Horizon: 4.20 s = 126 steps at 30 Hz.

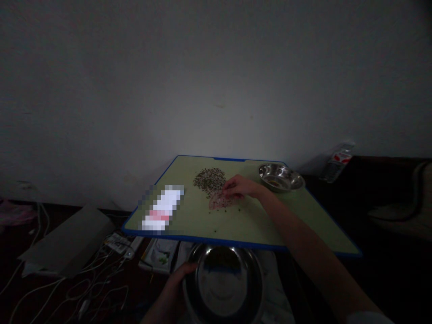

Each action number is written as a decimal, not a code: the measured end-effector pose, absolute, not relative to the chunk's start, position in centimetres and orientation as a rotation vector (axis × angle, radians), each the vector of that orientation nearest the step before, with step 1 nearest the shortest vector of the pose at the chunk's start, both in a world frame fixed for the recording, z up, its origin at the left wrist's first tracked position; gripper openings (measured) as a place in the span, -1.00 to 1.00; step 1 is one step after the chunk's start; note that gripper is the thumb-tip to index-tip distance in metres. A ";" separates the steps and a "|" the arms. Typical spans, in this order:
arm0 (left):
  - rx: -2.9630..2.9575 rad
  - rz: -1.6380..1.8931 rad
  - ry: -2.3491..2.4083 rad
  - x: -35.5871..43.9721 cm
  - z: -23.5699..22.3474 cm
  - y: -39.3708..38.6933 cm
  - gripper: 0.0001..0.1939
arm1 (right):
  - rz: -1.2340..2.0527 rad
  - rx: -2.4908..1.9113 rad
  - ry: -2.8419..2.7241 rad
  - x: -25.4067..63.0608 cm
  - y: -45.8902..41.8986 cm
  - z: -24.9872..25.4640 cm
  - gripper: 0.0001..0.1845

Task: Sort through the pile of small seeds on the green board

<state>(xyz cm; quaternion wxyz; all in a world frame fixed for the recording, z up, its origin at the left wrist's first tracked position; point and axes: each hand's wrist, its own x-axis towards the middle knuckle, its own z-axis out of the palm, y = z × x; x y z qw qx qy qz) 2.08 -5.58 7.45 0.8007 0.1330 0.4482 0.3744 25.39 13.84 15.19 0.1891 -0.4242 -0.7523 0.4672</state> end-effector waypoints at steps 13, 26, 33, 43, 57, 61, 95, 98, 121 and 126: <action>0.277 0.828 0.962 2.0 7.6 -5.6 -0.74 | 1.319 -1.209 -2.076 25.5 14.0 14.9 -0.72; 0.300 0.805 0.935 1.7 7.0 -5.5 -0.72 | 1.360 -1.185 -2.083 25.5 13.9 14.9 -0.69; 0.279 0.850 0.966 2.0 7.5 -5.5 -0.85 | 1.389 -1.171 -2.115 25.3 13.8 15.0 -0.73; 0.256 0.790 0.949 1.9 7.4 -5.6 -0.71 | 1.303 -1.230 -2.073 25.6 14.1 14.8 -0.72; 0.246 0.797 0.925 1.9 7.7 -5.5 -0.71 | 1.177 -1.319 -1.979 26.4 14.8 14.5 -0.76; 0.244 0.792 0.947 1.8 7.5 -5.5 -0.75 | 1.171 -1.329 -1.937 26.4 14.9 14.3 -0.77; 0.268 0.896 1.008 1.9 8.0 -4.9 -0.83 | 0.648 -1.333 -1.995 23.9 15.1 13.0 -0.74; 0.303 0.906 1.012 1.7 8.3 -4.7 -0.82 | 0.588 -1.320 -2.016 23.6 15.2 12.6 -0.75; 0.270 0.895 1.027 1.3 8.2 -4.4 -0.83 | 0.653 -1.295 -2.062 22.2 14.2 13.5 -0.75; 0.270 0.913 1.002 1.1 7.6 -4.2 -0.85 | 0.621 -1.326 -2.029 22.0 14.2 13.4 -0.77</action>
